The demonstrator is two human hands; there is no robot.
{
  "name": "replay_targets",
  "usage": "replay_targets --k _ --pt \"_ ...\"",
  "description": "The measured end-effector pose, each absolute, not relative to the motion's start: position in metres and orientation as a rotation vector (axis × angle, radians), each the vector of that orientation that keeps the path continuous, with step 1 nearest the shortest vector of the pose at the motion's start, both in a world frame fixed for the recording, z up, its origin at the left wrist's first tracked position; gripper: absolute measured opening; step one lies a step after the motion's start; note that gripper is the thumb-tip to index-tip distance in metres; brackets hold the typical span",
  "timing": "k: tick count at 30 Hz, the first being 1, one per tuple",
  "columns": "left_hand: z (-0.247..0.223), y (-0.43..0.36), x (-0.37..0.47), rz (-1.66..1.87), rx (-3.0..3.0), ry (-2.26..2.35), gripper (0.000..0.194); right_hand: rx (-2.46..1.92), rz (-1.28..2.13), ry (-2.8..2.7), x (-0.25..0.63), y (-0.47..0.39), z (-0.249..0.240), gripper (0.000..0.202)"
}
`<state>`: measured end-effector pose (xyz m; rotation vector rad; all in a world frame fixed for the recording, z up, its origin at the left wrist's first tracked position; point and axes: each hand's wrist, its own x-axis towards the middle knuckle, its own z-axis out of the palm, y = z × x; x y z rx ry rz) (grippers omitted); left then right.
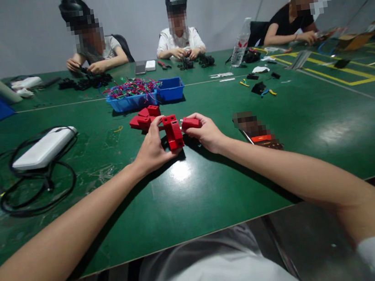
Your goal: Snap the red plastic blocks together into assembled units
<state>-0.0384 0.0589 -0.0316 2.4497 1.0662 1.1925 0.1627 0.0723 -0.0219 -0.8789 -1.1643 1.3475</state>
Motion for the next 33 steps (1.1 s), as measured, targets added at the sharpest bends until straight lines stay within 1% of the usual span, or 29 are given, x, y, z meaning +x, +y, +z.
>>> replay_targets --k 5,19,29,33 --pt "-0.0304 0.0581 -0.038 1.194 2.448 1.075 0.095 -0.912 1.325 -1.187 0.162 0.0726 -0.0239 0.028" --pt "-0.0297 0.0583 -0.0377 1.197 2.466 1.078 0.095 -0.928 1.292 -1.237 0.1607 0.0678 -0.0174 0.031" --pt "-0.0291 0.0571 -0.0371 1.187 2.424 1.085 0.096 -0.939 1.312 -1.221 0.1594 0.0684 -0.019 0.022" --pt "-0.0296 0.0577 -0.0372 1.192 2.439 1.079 0.094 -0.904 1.343 -1.203 0.1588 0.0683 -0.019 0.024"
